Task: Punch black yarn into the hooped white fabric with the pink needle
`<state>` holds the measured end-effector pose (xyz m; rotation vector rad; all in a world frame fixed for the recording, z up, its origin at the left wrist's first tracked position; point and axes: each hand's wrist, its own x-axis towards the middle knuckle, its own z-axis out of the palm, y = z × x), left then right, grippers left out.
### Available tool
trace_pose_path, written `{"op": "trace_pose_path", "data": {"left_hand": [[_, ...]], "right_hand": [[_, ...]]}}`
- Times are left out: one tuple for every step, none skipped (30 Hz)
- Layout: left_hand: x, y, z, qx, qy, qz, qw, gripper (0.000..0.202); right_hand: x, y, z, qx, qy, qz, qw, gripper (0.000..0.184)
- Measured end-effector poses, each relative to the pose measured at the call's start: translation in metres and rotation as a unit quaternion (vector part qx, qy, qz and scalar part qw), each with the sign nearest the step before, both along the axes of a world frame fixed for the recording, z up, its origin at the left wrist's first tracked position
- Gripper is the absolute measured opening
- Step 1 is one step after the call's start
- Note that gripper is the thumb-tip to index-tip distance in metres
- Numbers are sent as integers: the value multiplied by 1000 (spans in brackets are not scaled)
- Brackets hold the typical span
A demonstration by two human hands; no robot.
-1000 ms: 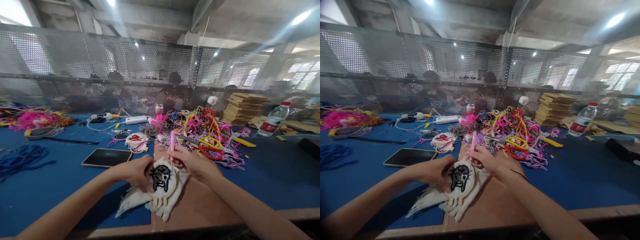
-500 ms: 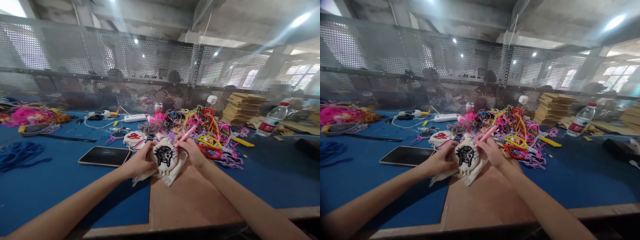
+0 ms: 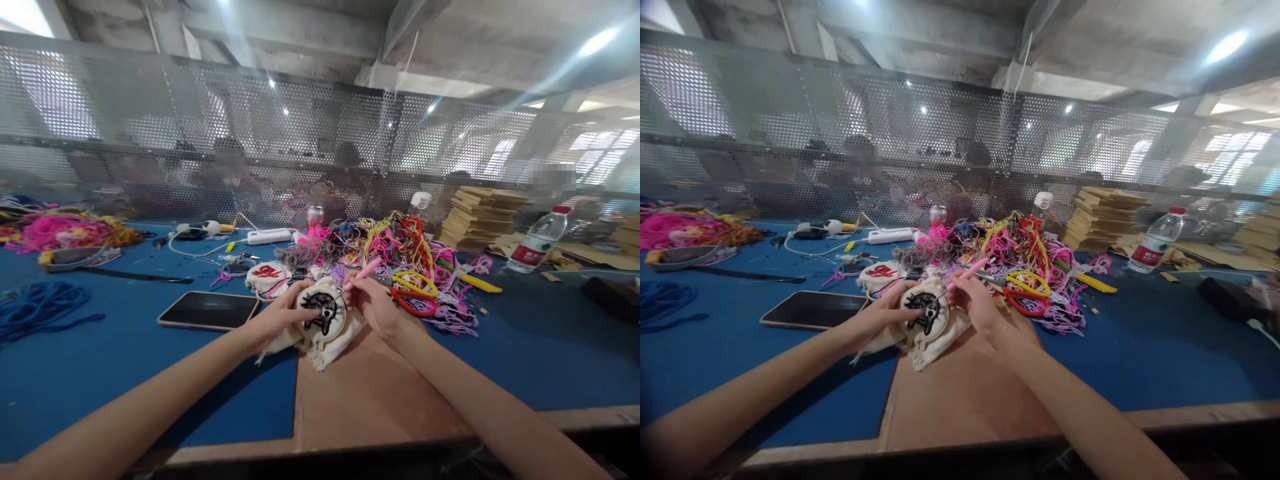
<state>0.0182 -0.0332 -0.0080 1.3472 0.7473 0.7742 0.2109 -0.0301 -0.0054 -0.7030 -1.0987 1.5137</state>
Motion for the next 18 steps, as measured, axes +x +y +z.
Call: {"op": "trace_pose_path", "data": {"left_hand": [[1, -1, 0, 12, 5, -1, 1000, 45], [1, -1, -1, 25, 10, -1, 1000, 44], [1, -2, -1, 37, 14, -2, 999, 44], [2, -2, -2, 45, 19, -3, 999, 45], [2, -2, -3, 52, 24, -2, 998, 45], [2, -1, -4, 57, 26, -1, 998, 46], [2, -1, -5, 59, 26, -2, 998, 46], [1, -1, -5, 58, 23, -5, 998, 46], [1, -1, -5, 55, 18, -9, 998, 46], [1, -1, -5, 52, 13, -13, 998, 45], [1, -1, -5, 48, 9, -15, 999, 45], [2, -2, -5, 44, 7, -15, 999, 45], [2, -2, -5, 43, 7, -11, 999, 44], [3, -2, -5, 43, 10, -4, 999, 43], [3, -2, -4, 46, 13, 6, 999, 41], [4, -2, -4, 50, 18, 17, 998, 39], [5, -2, -4, 54, 22, 28, 998, 38], [6, -2, -4, 57, 24, 38, 997, 37]], "right_hand": [[-1, 0, 0, -5, 4, -3, 1000, 15], [-1, -1, 1, -7, 6, -9, 1000, 16], [-1, -1, 2, -6, 7, -16, 1000, 16], [-1, -1, 2, -6, 9, -21, 1000, 17], [-1, -1, 3, -7, 9, -23, 1000, 17], [-1, -1, 4, -10, 9, -23, 1000, 18], [-1, -1, 4, -12, 6, -21, 1000, 18], [-1, -1, 4, -13, 2, -17, 1000, 18], [-1, 0, 3, -10, -3, -13, 1000, 17], [-1, 1, 2, -5, -7, -10, 1000, 17], [0, 1, 1, 3, -11, -10, 1000, 17], [0, 2, -1, 10, -14, -9, 1000, 16], [1, 3, -2, 19, -17, -8, 1000, 15], [1, 3, -4, 28, -22, -6, 999, 14], [2, 3, -4, 35, -28, -5, 999, 13], [2, 2, -4, 39, -37, -3, 999, 12], [2, 1, -3, 44, -48, -2, 998, 12], [2, 0, -2, 49, -60, -2, 997, 12]]}}
